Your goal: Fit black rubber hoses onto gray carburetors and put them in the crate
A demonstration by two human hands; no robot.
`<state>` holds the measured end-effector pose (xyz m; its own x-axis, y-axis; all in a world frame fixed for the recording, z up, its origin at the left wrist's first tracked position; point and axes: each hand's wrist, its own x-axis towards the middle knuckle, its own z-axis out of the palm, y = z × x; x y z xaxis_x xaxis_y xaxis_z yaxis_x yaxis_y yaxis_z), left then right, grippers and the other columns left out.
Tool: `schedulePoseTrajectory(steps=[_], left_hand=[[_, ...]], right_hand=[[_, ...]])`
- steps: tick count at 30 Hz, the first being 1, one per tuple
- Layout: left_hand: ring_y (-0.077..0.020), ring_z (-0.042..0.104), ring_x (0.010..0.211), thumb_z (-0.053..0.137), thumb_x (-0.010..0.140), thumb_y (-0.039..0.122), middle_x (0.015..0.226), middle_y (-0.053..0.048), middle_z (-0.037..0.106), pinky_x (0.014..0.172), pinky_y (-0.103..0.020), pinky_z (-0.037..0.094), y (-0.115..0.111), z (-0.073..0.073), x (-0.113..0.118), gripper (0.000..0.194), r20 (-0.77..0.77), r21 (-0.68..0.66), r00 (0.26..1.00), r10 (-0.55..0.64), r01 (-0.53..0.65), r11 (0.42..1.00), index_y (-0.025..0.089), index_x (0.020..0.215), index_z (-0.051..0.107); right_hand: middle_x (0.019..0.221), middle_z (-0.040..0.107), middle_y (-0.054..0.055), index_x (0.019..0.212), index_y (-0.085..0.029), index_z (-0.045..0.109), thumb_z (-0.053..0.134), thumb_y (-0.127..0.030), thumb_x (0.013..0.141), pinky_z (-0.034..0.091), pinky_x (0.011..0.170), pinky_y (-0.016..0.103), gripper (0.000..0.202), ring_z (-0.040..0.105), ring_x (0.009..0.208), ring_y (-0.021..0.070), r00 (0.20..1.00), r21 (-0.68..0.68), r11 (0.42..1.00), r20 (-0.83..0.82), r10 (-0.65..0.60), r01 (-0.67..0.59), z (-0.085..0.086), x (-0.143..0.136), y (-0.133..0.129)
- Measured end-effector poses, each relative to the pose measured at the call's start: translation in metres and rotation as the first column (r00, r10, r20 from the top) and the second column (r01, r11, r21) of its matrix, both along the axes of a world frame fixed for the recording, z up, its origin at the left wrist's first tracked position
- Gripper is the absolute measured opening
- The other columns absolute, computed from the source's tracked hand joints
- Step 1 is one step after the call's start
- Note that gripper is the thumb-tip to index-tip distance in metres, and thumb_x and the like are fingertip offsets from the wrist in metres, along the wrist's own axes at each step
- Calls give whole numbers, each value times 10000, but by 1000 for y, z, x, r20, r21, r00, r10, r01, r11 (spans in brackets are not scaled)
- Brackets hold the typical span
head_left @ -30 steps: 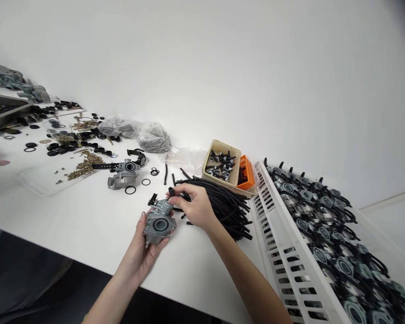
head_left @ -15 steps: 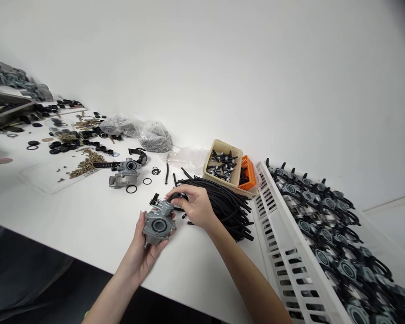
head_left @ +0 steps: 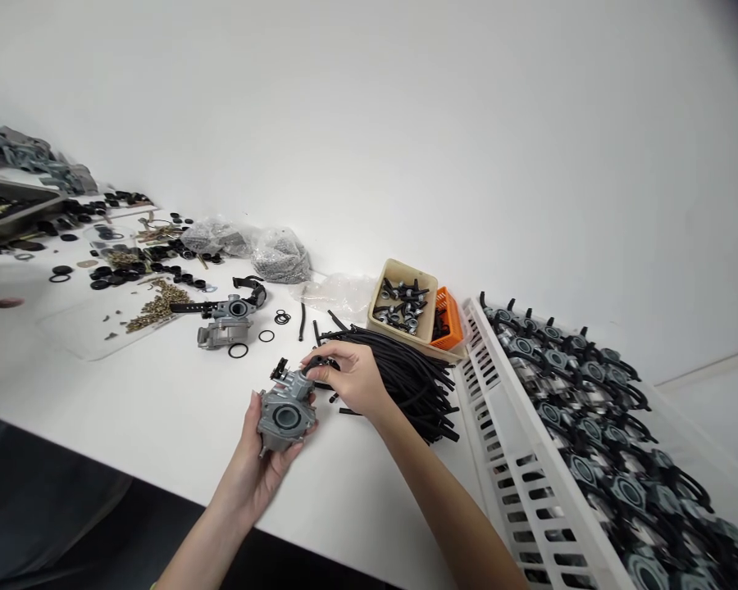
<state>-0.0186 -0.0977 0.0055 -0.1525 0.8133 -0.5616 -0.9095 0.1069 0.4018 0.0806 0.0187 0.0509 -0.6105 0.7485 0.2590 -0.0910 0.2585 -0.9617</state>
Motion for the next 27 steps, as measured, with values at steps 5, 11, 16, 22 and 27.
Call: schedulePoseTrajectory(steps=[5, 11, 16, 22, 27], left_hand=[[-205, 730, 599, 364, 999, 357, 870, -100, 757, 408, -223, 579, -1, 2, 1, 422, -17, -7, 1000, 19, -19, 1000, 105, 1315, 488], [-224, 738, 636, 352, 1002, 332, 926, -144, 755, 428, -231, 588, -2, -1, 0, 438, -29, 15, 999, 15, -15, 1000, 69, 1328, 481], [-241, 745, 706, 329, 1001, 391, 1026, -187, 737, 528, -268, 620, -5, -11, -3, 505, 24, 125, 1000, 20, -23, 992, 72, 1375, 443], [-256, 745, 775, 338, 980, 484, 1044, -191, 734, 623, -301, 630, -7, -17, -2, 569, 104, 189, 985, 140, -157, 969, 113, 1396, 452], [-319, 729, 874, 514, 874, 589, 1061, -192, 731, 682, -363, 632, -5, -21, -2, 656, 232, 223, 955, 183, -236, 946, 170, 1378, 505]], right_hand=[[736, 735, 52, 689, -188, 728, 805, -297, 623, 516, 778, 343, 149, 674, 762, 209, 1000, 2, 1000, 22, -18, 18, 1, 0, -1], [754, 739, 51, 721, -190, 730, 826, -345, 627, 531, 773, 338, 205, 684, 765, 207, 1000, 42, 999, 11, 4, -4, -5, 0, 0], [996, 744, 75, 970, -195, 734, 769, -346, 724, 526, 889, 348, 291, 690, 952, 219, 991, 150, 983, 94, 96, -110, 8, 18, 15], [967, 742, 78, 1001, -187, 714, 582, -208, 882, 505, 871, 330, 179, 688, 913, 209, 676, 592, 756, 437, -593, 280, 25, 71, 55], [1049, 735, 126, 1051, -176, 722, 635, -180, 850, 474, 890, 334, 219, 662, 1050, 270, 332, 600, 784, 716, -614, 158, 7, 90, 69]])
